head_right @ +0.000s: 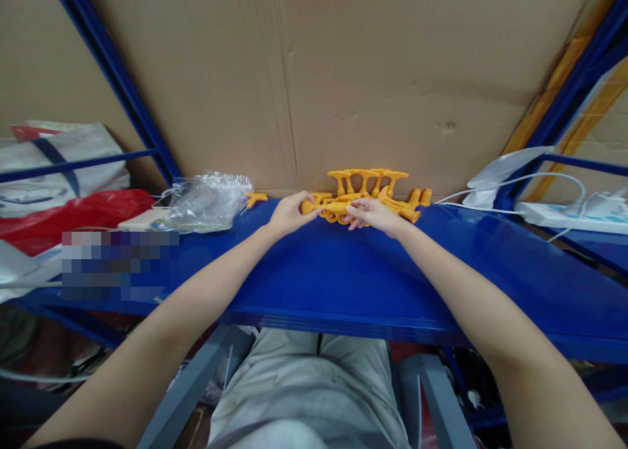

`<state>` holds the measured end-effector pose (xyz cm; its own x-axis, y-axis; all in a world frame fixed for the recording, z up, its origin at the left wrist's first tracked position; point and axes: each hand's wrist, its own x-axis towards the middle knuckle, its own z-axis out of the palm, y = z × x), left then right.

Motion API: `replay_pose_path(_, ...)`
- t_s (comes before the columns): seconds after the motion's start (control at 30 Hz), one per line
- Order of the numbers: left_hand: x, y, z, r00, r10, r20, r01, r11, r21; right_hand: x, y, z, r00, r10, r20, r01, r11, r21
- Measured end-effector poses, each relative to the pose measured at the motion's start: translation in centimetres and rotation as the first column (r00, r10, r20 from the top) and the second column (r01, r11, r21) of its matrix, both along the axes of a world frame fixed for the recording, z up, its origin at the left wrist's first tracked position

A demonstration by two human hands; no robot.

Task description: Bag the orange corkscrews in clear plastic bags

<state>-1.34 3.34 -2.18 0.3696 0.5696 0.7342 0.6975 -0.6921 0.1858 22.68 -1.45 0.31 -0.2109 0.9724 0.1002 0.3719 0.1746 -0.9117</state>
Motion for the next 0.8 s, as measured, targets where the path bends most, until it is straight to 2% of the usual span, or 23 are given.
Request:
replay_pose_path(0.2,-0.07,0.03,-0.02,1.000,0.001,-0.001,-0.001,1.000,-0.011,0.10,0.04,-0.09,1.000,0.008,-0.006,-0.008,0.999,-0.039)
replay_pose_path(0.8,-0.09,-0.05,0.21,1.000,0.000,-0.022,-0.002,0.998,-0.056,-0.22,-0.10,0.06,0.999,-0.005,0.033,0.005,1.000,0.003)
